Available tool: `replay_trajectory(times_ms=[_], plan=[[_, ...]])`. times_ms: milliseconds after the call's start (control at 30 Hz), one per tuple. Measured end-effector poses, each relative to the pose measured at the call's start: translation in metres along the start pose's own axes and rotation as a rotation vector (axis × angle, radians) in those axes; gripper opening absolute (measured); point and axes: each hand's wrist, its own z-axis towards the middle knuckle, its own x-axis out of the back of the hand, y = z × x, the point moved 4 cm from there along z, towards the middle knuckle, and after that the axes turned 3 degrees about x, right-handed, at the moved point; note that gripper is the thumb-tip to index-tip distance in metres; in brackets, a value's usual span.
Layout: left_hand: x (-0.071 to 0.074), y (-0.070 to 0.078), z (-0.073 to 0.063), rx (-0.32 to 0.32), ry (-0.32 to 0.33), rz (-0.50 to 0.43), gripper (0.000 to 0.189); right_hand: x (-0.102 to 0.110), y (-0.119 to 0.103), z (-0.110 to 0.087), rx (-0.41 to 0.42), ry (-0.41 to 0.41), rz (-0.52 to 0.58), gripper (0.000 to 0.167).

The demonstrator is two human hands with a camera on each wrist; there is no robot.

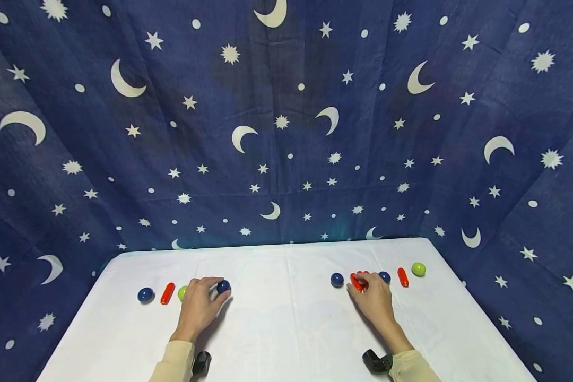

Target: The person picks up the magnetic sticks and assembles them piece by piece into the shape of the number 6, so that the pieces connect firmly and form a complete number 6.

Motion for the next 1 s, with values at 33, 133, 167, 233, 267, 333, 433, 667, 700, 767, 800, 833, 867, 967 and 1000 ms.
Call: replay_trajectory(times_ms=[33,133,167,233,267,333,433,667,700,767,800,833,867,967,1000], plan=[[0.001,-0.001,-0.001,0.012,-0.003,0.007,0.044,-0.001,0.000,-0.001,-0.006,0.001,-0.002,0.030],[0.003,-0.006,-0.006,0.049,-0.008,0.016,0.044,-0.005,0.001,-0.005,-0.024,-0.003,-0.015,0.030],[0.003,-0.007,-0.007,0.058,-0.006,0.018,0.044,-0.006,0.001,-0.006,-0.028,-0.007,-0.015,0.030],[0.003,-0.008,-0.008,0.070,0.000,0.022,0.043,-0.007,0.001,-0.007,-0.037,-0.019,-0.016,0.030],[0.003,-0.008,-0.009,0.071,0.003,0.025,0.043,-0.007,0.001,-0.007,-0.044,-0.023,-0.018,0.031],[0.001,-0.007,-0.008,0.064,0.007,0.028,0.042,-0.005,0.002,-0.006,-0.061,-0.025,-0.028,0.032],[-0.003,-0.003,-0.006,0.041,0.010,0.013,0.040,-0.001,0.004,-0.005,-0.087,-0.011,-0.052,0.033],[-0.004,0.006,0.002,0.039,0.030,-0.052,0.038,0.004,0.003,0.003,-0.049,0.012,-0.055,0.035],[-0.005,0.006,0.003,0.042,0.026,-0.058,0.038,0.004,0.002,0.003,-0.043,0.018,-0.055,0.035],[-0.004,0.008,0.004,0.041,0.015,-0.070,0.039,0.003,0.003,0.002,-0.039,0.031,-0.050,0.035],[-0.004,0.009,0.004,0.047,0.008,-0.074,0.039,0.003,0.003,0.002,-0.038,0.034,-0.051,0.035],[-0.004,0.009,0.005,0.049,0.003,-0.075,0.039,0.002,0.003,0.001,-0.037,0.033,-0.049,0.035],[-0.004,0.010,0.005,0.050,0.000,-0.076,0.039,0.001,0.003,0.000,-0.038,0.030,-0.047,0.035],[-0.005,0.013,0.006,0.048,-0.009,-0.082,0.039,0.000,0.004,-0.003,-0.051,0.019,-0.045,0.036],[-0.005,0.014,0.006,0.048,-0.013,-0.082,0.039,0.000,0.004,-0.004,-0.058,0.015,-0.045,0.036]])
